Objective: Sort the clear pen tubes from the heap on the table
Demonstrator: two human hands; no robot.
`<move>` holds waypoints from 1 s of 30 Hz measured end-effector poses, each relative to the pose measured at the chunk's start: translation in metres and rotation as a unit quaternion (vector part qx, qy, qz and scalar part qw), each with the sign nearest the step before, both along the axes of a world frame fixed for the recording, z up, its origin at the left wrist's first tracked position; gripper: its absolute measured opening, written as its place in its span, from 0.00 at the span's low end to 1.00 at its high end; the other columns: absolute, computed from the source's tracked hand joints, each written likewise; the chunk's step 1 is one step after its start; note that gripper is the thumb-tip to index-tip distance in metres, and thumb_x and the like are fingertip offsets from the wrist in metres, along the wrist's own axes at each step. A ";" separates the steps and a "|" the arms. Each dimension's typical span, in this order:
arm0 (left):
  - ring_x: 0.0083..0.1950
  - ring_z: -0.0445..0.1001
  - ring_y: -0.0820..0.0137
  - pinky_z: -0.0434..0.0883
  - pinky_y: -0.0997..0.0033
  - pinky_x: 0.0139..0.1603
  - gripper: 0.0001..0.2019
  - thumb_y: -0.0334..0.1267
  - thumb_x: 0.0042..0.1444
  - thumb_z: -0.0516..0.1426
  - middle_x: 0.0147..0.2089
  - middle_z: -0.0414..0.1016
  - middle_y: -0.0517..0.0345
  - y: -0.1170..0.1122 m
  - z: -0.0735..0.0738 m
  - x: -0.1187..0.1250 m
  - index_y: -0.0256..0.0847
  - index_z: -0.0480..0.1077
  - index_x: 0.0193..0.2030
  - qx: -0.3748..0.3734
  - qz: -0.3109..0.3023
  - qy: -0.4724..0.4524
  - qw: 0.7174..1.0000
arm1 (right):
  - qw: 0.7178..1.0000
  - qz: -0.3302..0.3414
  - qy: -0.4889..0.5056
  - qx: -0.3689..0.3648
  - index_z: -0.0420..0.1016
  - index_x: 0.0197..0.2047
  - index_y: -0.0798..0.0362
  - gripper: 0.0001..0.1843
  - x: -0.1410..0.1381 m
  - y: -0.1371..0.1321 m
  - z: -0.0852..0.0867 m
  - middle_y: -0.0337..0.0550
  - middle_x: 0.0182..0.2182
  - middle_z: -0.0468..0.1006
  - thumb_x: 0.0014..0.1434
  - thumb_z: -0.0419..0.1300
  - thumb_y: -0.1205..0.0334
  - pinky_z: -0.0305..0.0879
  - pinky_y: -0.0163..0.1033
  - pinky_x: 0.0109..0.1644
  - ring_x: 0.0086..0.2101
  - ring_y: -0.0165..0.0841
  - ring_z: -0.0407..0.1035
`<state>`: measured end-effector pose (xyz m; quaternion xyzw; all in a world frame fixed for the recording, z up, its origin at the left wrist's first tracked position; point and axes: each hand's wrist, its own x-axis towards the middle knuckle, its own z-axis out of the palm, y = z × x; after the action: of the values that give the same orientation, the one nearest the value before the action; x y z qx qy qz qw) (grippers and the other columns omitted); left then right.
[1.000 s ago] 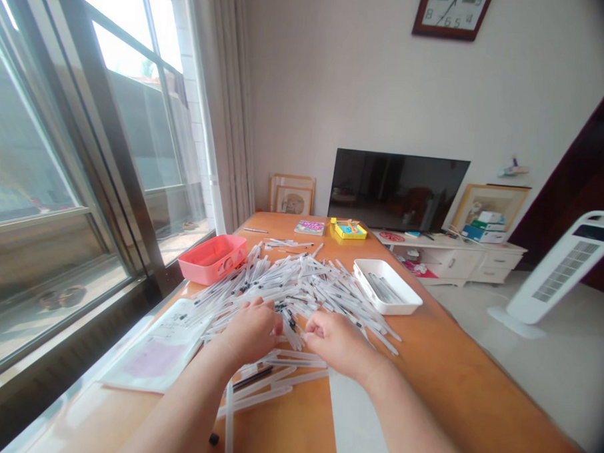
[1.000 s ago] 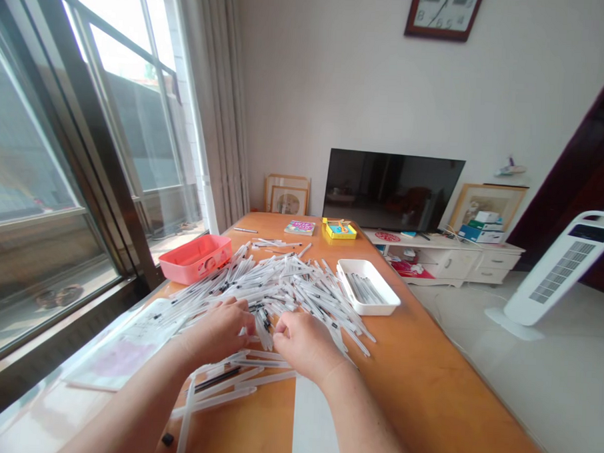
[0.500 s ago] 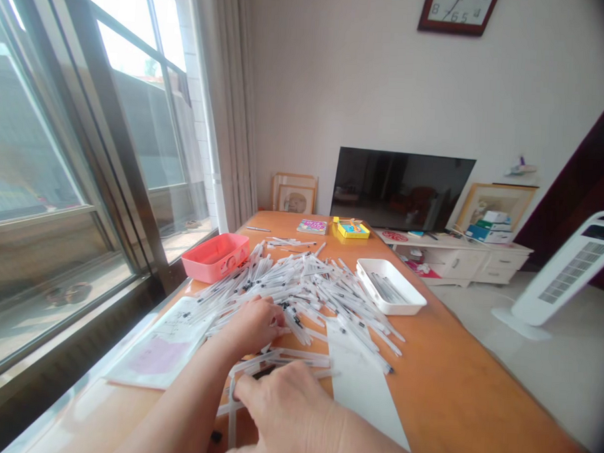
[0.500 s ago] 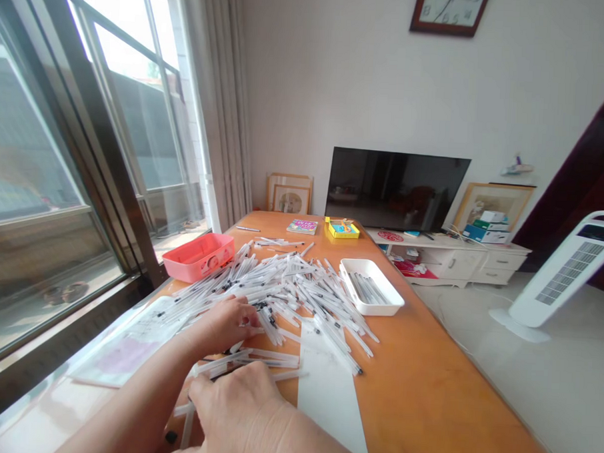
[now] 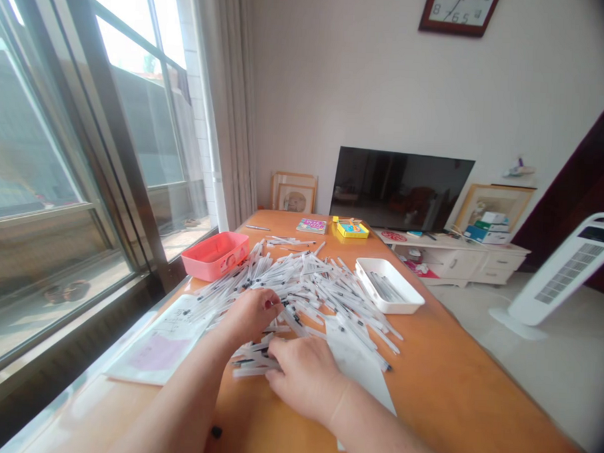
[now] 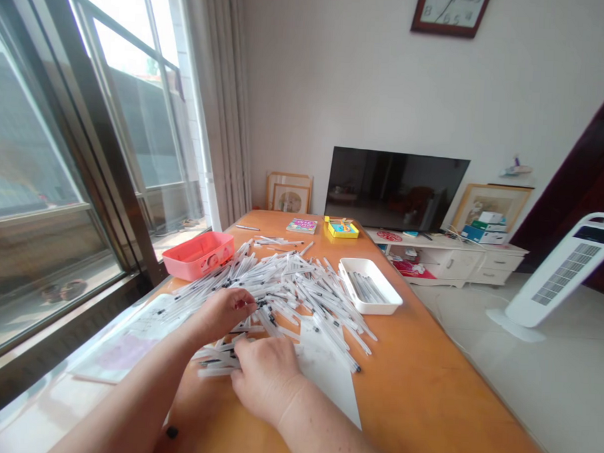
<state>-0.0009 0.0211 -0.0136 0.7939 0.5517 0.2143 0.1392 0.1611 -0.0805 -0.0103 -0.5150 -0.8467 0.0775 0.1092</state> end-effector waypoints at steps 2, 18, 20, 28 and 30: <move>0.34 0.74 0.66 0.63 0.71 0.33 0.12 0.45 0.58 0.55 0.34 0.80 0.55 0.001 -0.003 -0.001 0.43 0.78 0.37 0.013 0.003 -0.014 1.000 | 1.000 -0.021 -0.004 0.001 0.76 0.43 0.47 0.10 0.004 0.008 -0.002 0.45 0.37 0.83 0.60 0.59 0.54 0.63 0.41 0.41 0.39 0.41 0.77; 0.43 0.74 0.63 0.68 0.68 0.44 0.12 0.45 0.56 0.61 0.42 0.78 0.53 -0.005 -0.001 0.007 0.43 0.78 0.44 0.080 -0.024 -0.016 0.996 | 0.976 -0.217 0.018 0.029 0.72 0.44 0.50 0.08 0.037 0.063 -0.025 0.47 0.37 0.82 0.64 0.57 0.58 0.59 0.39 0.38 0.40 0.41 0.77; 0.45 0.74 0.61 0.68 0.67 0.47 0.13 0.43 0.54 0.63 0.43 0.77 0.52 -0.006 -0.002 0.009 0.44 0.78 0.45 0.085 -0.030 0.009 0.996 | 0.971 -0.234 0.030 0.032 0.71 0.47 0.50 0.10 0.038 0.063 -0.024 0.47 0.37 0.82 0.64 0.56 0.58 0.59 0.39 0.38 0.40 0.41 0.77; 0.45 0.75 0.62 0.69 0.66 0.50 0.11 0.43 0.54 0.63 0.44 0.78 0.53 -0.002 -0.009 0.008 0.45 0.79 0.44 0.068 -0.037 -0.001 0.997 | 0.975 -0.204 0.076 0.054 0.70 0.49 0.49 0.12 0.037 0.054 -0.018 0.42 0.36 0.82 0.62 0.54 0.64 0.56 0.37 0.37 0.37 0.38 0.76; 0.45 0.75 0.62 0.69 0.67 0.49 0.12 0.45 0.54 0.63 0.43 0.78 0.53 0.000 -0.009 0.007 0.44 0.79 0.43 0.058 -0.042 -0.026 0.997 | 0.979 -0.167 0.099 0.056 0.71 0.47 0.48 0.10 0.033 0.049 -0.016 0.41 0.35 0.82 0.62 0.55 0.64 0.56 0.37 0.37 0.36 0.36 0.75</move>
<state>0.0065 0.0209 -0.0223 0.8173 0.5006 0.2607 0.1160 0.1945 -0.0315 -0.0260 -0.6318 -0.7369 0.0608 0.2325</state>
